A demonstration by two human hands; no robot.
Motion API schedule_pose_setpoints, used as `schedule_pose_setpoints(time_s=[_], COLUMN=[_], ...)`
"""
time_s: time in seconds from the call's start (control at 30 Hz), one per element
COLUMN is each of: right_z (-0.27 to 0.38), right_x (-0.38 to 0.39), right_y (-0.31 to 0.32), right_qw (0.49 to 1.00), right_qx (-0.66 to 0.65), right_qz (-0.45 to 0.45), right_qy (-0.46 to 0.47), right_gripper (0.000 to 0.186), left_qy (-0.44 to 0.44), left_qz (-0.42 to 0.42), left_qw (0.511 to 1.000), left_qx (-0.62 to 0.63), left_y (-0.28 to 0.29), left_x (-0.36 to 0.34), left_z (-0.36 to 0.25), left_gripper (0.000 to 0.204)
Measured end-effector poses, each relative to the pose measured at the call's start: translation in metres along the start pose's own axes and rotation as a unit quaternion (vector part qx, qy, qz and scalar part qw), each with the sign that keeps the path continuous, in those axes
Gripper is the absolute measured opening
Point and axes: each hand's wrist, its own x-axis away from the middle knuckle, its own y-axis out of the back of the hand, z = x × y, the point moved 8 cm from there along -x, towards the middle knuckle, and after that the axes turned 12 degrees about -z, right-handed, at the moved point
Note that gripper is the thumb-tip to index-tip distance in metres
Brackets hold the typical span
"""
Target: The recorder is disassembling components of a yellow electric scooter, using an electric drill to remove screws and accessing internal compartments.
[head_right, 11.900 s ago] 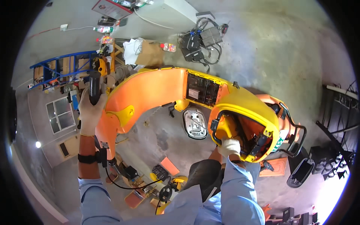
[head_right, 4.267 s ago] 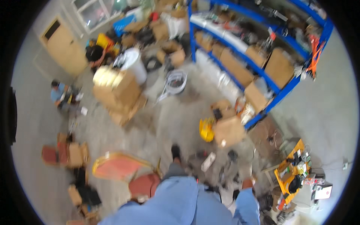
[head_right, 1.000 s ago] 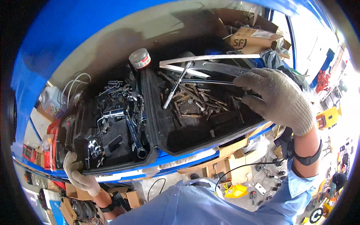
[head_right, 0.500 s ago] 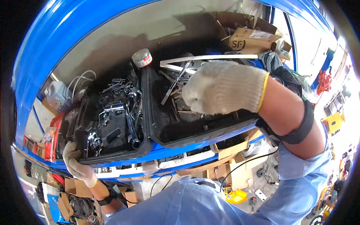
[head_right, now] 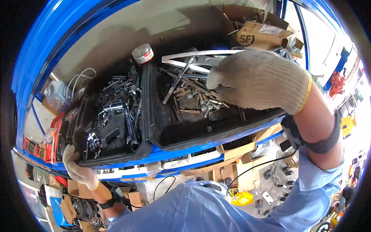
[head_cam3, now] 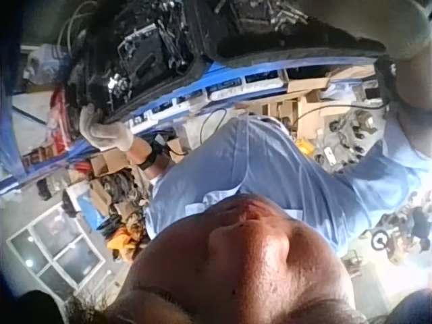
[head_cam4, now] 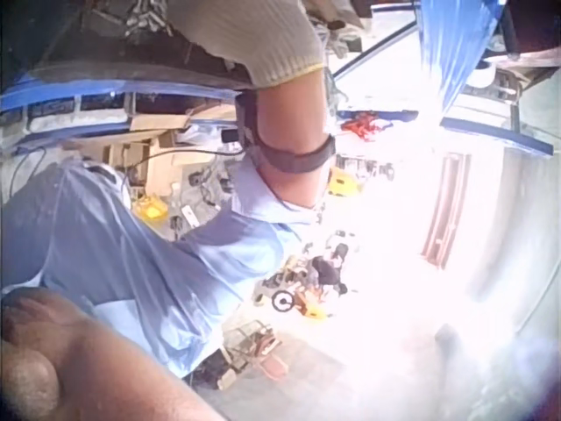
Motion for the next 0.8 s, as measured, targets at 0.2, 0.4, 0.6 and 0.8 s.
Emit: schedule_pose_setpoints(time_s=[0.2, 0.4, 0.6, 0.8], right_z=[0.004, 0.006, -0.001, -0.002], right_x=[0.001, 0.013, 0.01, 0.008], right_y=[0.016, -0.001, -0.008, -0.02], right_qw=[0.996, 0.998, 0.996, 0.996], right_qx=[-0.08, 0.031, -0.001, -0.039], right_qz=[-0.025, 0.019, -0.01, 0.02], right_qy=[0.015, 0.055, 0.089, 0.074], right_gripper=[0.018, 0.016, 0.012, 0.017], left_qy=[0.031, 0.064, 0.116, 0.111], left_qz=[-0.027, -0.038, -0.087, -0.102], left_qw=[0.999, 0.997, 0.989, 0.988], left_qx=[-0.012, -0.003, -0.027, -0.012], left_y=[0.005, -0.004, 0.0, -0.004], left_x=[0.0, 0.006, 0.014, 0.016], left_z=[-0.001, -0.009, -0.02, -0.019], left_gripper=[0.052, 0.052, 0.05, 0.049])
